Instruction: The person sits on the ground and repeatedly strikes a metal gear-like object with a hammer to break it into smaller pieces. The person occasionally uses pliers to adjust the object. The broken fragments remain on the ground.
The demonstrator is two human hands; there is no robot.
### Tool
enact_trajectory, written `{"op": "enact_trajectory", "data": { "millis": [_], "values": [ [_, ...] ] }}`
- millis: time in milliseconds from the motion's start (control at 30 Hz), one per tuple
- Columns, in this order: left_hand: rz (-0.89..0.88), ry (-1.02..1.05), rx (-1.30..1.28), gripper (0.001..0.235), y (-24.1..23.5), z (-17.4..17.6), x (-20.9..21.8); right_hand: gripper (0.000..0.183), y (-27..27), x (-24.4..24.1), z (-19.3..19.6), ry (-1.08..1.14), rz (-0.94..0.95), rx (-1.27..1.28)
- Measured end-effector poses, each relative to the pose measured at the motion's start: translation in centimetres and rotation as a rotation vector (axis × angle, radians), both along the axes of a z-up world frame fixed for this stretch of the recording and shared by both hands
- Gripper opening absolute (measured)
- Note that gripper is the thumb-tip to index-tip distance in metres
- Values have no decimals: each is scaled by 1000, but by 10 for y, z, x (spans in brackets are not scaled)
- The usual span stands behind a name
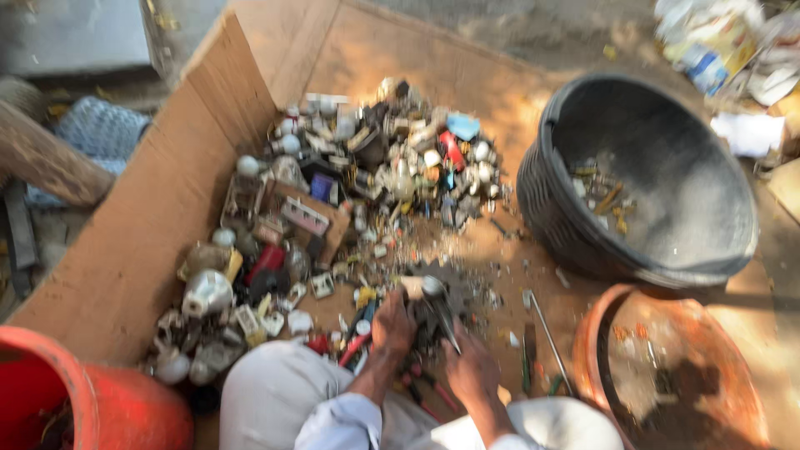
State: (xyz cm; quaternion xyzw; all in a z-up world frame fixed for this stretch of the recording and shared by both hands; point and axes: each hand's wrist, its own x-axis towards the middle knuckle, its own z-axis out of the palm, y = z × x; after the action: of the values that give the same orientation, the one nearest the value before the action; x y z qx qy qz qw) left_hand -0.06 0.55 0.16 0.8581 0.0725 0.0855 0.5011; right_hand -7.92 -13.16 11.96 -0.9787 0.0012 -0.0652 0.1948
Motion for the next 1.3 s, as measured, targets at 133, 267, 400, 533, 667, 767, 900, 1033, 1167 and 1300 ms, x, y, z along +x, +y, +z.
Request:
{"op": "enact_trajectory", "data": {
  "millis": [133,267,400,533,667,767,900,1033,1167,1300],
  "values": [
    [6,55,15,32,-5,-2,-14,49,-8,-16,0,-96,-52,199],
    [25,21,-88,30,2,17,-4,51,1,-9,7,-34,-166,421],
    [152,69,-172,21,1,35,-20,52,8,-10,7,163,-316,626],
    [151,159,-54,30,-6,42,-23,50,9,-14,3,238,-391,745],
    [161,177,-107,27,-9,40,-16,48,8,-16,4,239,-371,723],
    [155,87,48,25,-5,43,-11,51,10,-14,7,247,-335,618],
    [86,195,32,20,-1,53,-5,54,6,-14,7,159,-234,409],
    [63,206,47,22,3,61,-4,50,4,-13,4,-32,-35,212],
    [34,171,87,19,3,60,-4,49,6,-10,2,110,-68,202],
    [-17,247,118,16,3,52,-5,48,7,-8,2,83,-49,211]
  ]
}}
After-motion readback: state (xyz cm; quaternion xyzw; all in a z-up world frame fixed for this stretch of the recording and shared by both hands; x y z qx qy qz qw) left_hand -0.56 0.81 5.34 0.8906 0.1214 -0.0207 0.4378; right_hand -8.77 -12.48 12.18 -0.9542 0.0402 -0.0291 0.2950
